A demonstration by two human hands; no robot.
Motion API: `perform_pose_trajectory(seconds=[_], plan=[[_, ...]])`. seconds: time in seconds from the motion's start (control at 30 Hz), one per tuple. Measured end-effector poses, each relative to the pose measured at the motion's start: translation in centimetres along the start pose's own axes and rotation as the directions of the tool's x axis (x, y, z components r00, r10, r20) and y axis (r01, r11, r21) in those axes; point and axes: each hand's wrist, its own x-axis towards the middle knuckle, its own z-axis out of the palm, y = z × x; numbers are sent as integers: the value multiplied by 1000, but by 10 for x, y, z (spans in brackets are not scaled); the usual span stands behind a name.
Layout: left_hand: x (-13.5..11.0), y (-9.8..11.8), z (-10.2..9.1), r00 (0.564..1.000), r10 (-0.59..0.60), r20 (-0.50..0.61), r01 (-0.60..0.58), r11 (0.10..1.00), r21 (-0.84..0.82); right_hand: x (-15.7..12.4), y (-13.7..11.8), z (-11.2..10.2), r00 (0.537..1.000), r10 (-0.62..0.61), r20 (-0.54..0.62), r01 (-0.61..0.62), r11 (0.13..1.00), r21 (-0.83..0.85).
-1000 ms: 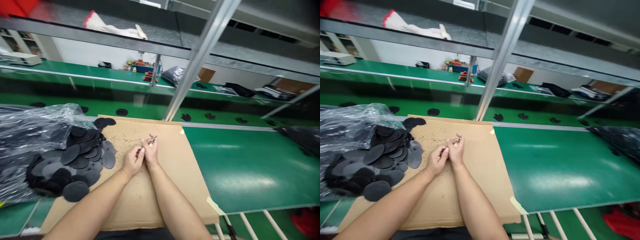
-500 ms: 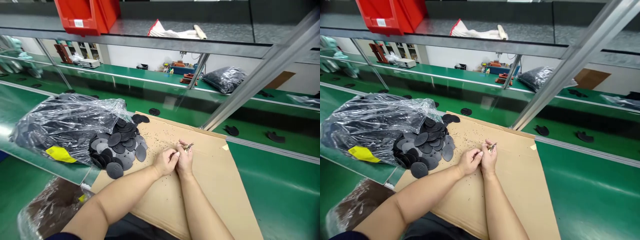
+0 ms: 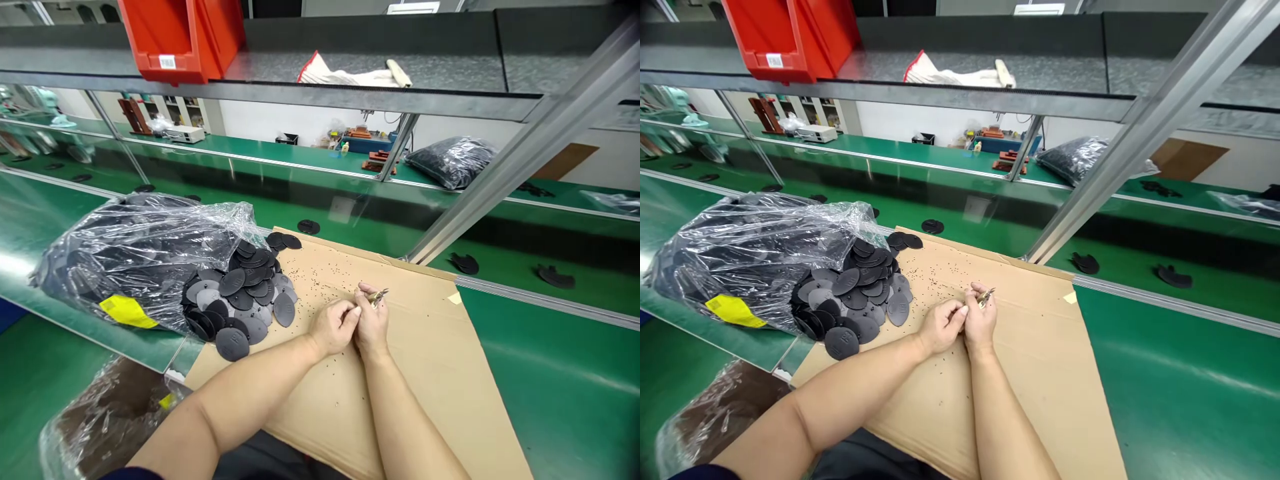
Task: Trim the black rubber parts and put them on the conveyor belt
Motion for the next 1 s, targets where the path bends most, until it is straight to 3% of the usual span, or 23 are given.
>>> perform_pose_trajectory(seconds=[1.0], plan=[[0, -2, 0, 998, -47, 50, 45, 998, 39, 1, 6, -2, 997, -72, 24, 75, 989, -128]])
